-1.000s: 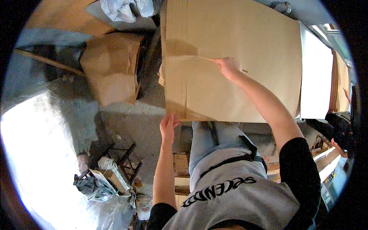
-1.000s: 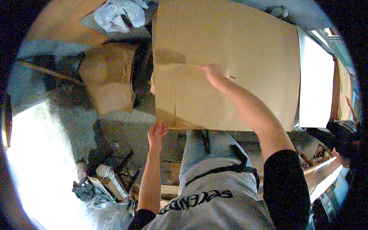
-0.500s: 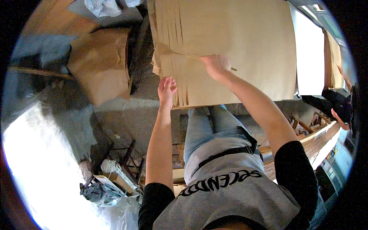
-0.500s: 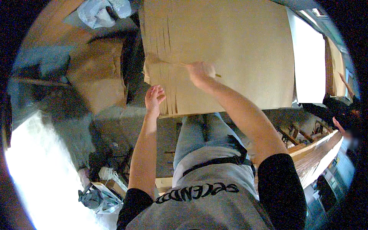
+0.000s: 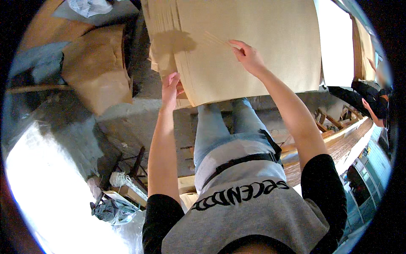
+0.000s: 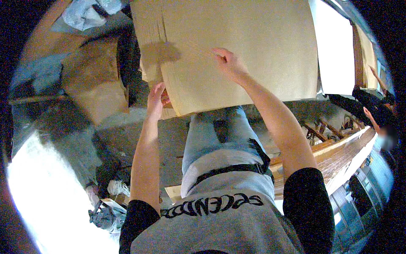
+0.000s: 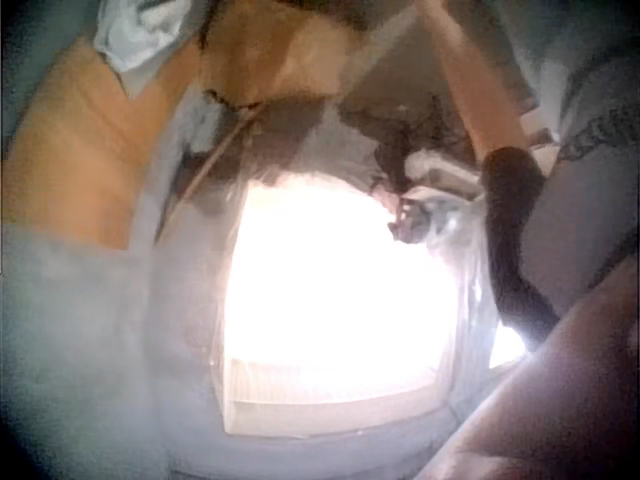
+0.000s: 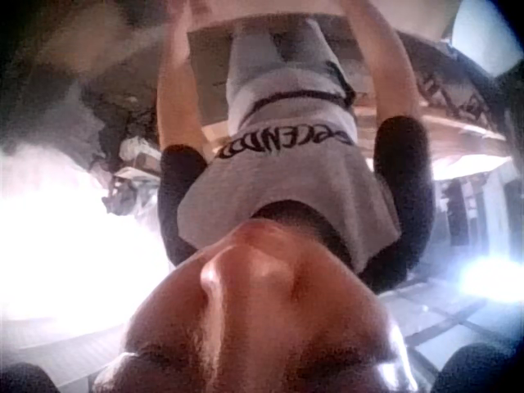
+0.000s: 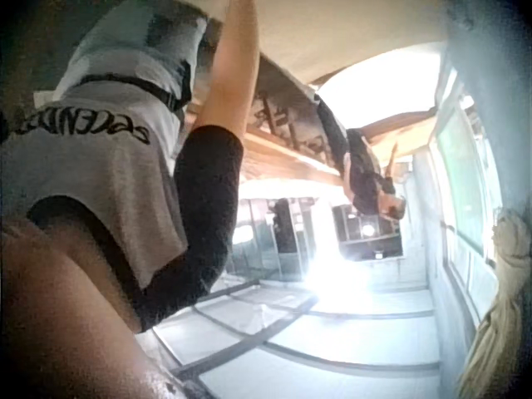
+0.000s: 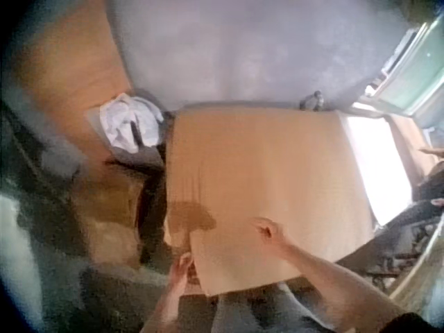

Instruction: The person repeatedly picks up large white sheets and brown paper, places them on a wooden workbench, and smooths them with a thin stick. The person handles the sheets one at a time, flipping and repositioning them across the bench surface.

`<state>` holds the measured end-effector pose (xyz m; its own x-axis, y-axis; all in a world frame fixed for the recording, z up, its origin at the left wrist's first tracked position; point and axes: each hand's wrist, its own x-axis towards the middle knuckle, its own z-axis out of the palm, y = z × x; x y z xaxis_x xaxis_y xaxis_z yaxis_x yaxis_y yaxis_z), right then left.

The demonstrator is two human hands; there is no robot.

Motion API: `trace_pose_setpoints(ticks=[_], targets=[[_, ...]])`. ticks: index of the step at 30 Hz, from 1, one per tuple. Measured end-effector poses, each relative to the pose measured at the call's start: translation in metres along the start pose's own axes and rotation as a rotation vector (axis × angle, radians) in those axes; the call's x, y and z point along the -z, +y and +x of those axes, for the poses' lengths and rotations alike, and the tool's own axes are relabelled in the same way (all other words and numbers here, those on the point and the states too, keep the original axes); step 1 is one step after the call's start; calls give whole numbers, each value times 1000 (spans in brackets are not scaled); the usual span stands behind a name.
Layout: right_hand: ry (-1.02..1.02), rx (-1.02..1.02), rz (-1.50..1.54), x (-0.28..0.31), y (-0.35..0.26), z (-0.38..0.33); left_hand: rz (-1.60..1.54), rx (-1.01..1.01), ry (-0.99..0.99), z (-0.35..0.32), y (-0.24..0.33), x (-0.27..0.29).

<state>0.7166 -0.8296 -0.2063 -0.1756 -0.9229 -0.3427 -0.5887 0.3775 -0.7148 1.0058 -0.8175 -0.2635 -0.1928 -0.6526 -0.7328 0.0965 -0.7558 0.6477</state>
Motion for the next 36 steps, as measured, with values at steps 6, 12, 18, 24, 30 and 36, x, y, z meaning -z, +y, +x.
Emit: trace_pose_setpoints(ticks=[6, 12, 18, 24, 30, 36], targets=[[166, -283, 227, 85, 111, -60, -437, 141, -442, -56, -52, -18], [259, -524, 333, 142, 208, -151, -485, 217, -245, -49, -133, -133], [27, -707, 441, 150, 246, -194, -358, 240, 386, -29, -131, -218], [145, -890, 960, 152, 311, -212, -326, 180, 387, -49, -167, -185], [261, -980, 1324, 143, 322, -198, -358, 241, 341, -54, -163, -177], [321, -845, 1122, 126, 343, -190, -287, 290, 202, -56, -149, -180]])
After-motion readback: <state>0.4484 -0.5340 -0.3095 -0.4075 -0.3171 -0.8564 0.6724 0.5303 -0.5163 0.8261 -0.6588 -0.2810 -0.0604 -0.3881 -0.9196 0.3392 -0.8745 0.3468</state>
